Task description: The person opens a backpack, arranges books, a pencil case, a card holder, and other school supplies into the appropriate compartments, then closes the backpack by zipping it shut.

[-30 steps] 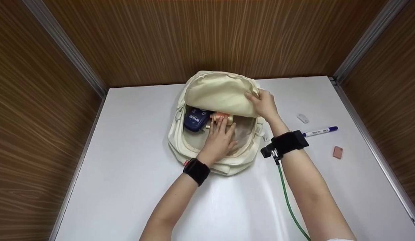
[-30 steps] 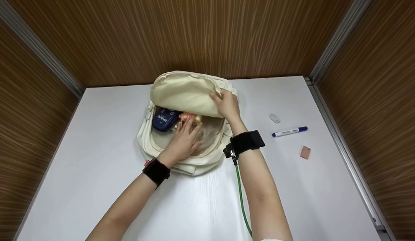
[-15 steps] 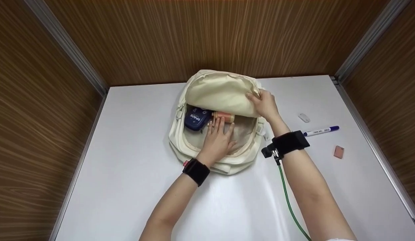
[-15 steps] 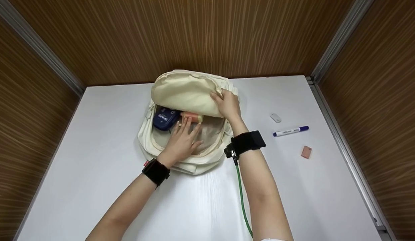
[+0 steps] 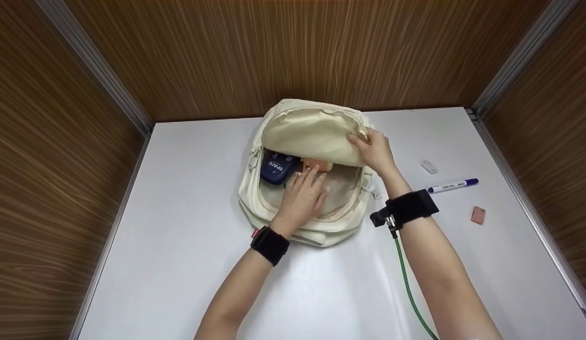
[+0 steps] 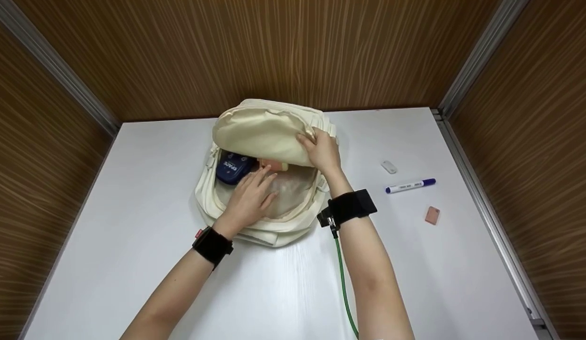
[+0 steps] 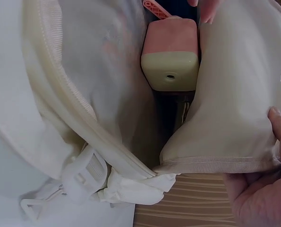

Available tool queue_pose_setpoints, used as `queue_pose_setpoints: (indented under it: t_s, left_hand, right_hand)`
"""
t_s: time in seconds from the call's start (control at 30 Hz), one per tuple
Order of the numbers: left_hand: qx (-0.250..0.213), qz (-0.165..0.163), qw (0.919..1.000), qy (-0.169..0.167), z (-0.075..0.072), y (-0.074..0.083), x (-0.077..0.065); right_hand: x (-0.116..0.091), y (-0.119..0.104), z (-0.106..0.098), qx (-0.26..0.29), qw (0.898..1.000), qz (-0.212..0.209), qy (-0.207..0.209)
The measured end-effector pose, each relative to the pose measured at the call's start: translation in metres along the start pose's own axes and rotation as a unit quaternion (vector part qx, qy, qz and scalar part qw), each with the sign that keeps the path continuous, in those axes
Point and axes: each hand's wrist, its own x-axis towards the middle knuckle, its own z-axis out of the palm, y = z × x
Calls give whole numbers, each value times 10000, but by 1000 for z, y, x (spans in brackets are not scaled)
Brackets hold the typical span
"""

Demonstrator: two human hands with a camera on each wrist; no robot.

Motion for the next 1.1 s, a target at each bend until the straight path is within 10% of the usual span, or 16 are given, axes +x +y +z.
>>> queue_pose_setpoints:
  t_s: [0.13, 0.33, 0.7, 0.87, 1.1]
  left_hand:
    - [-417, 265, 9930, 1068, -11, -3, -6]
    - [-752, 541, 9793, 1800, -23, -5, -12]
    - [-1351, 1151, 9097, 3755, -58, -23, -12]
    - [-1588, 662, 9190, 3548, -65, -38, -10]
    - [-2257, -560, 9521, 1984, -56, -60, -14]
  right_hand:
    - [-5, -1, 0, 75, 9998, -125, -113]
    - [-13, -3, 0, 124, 9988, -338, -337]
    - [-34, 0, -4, 223, 9907, -611, -1195]
    - [-47, 4, -4, 113, 9856, -767, -1502]
    - [-64, 7, -2, -211, 9733, -1031, -2041]
